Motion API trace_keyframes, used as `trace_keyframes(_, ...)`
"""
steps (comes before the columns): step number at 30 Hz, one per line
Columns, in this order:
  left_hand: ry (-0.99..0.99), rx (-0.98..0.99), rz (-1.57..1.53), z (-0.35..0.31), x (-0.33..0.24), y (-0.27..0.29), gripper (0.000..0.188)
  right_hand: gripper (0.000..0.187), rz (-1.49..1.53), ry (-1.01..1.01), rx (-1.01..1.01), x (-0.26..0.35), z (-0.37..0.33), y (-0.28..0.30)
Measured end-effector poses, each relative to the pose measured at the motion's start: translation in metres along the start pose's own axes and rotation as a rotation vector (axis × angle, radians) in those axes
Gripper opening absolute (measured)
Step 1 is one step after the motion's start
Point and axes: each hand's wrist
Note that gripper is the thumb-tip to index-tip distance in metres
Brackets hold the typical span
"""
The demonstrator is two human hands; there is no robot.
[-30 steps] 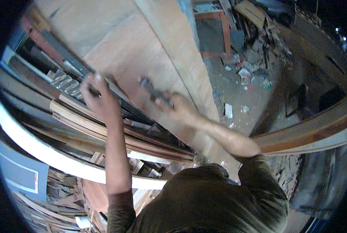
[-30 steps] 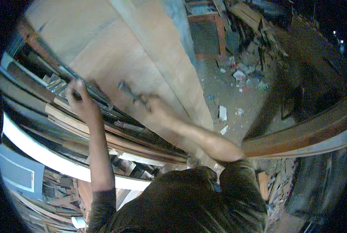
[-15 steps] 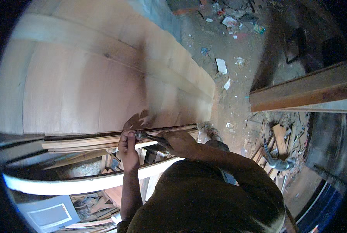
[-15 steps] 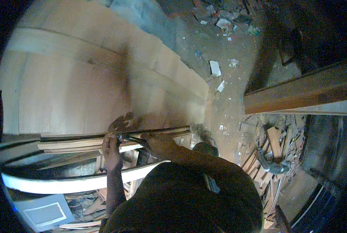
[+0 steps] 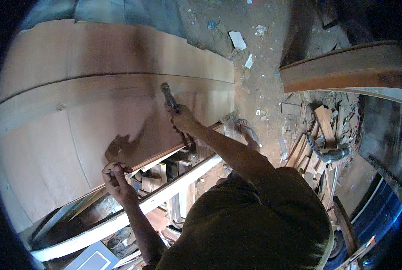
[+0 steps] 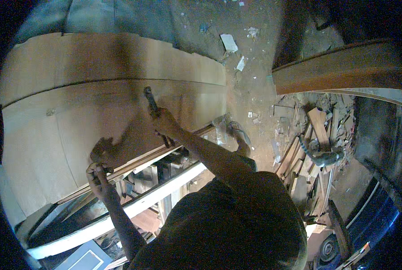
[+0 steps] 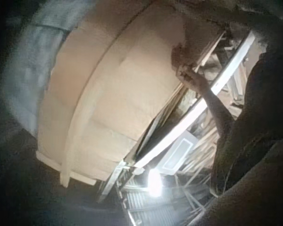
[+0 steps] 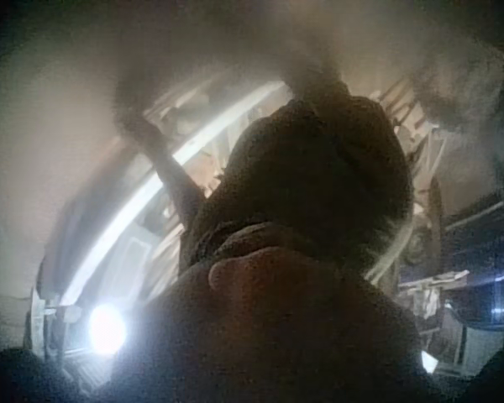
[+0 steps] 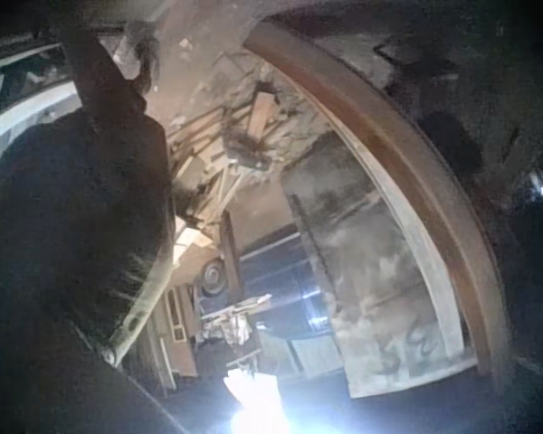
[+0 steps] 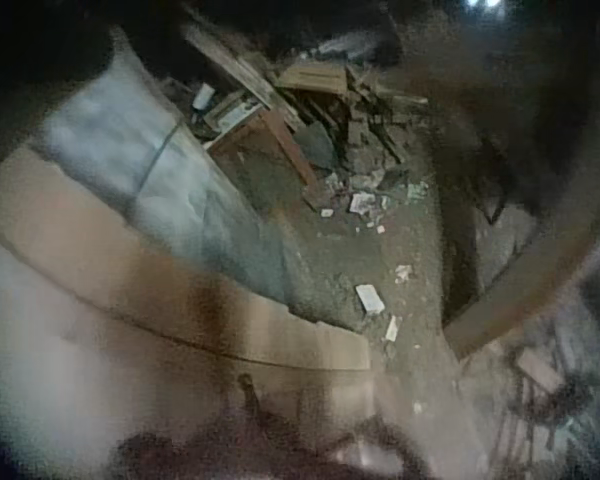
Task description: The person uses a hammer and pliers to remove nails and separate wooden strips from a large plywood panel. They repeatedly strike the wood and pull out fasteners, eventually detaching a long strip and placing it aside in a cluttered workshop.
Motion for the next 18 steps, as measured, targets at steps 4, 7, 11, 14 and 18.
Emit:
trace_keyframes(4, -0.023, 0.036, 0.093, 0.002, 0.004, -0.004, 0.015, 0.036, -0.048, -0.047, 0.024, -0.002, 0.013, 0.007)
trace_keyframes(7, -0.006, 0.045, 0.068, 0.002, 0.009, -0.011, 0.014, 0.037, -0.019, -0.119, 0.049, -0.013, 0.023, 0.022)
trace_keyframes(11, 0.031, 0.112, 0.105, -0.006, 0.017, -0.017, 0.011, 0.042, -0.118, -0.116, 0.067, -0.026, 0.005, 0.037)
trace_keyframes(14, 0.085, 0.153, 0.236, -0.015, 0.018, -0.025, 0.01, 0.042, -0.479, -0.026, 0.116, -0.065, -0.024, 0.063)
trace_keyframes(18, 0.158, 0.219, 0.24, -0.037, 0.023, -0.033, 0.011, 0.041, -0.611, -0.146, 0.125, -0.118, -0.08, 0.103)
Point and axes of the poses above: each hand's wrist, its own z-axis towards the middle knuckle, its own y-axis out of the back of the hand, x = y × z, and after that the axes turned 3 degrees about y, right-handed
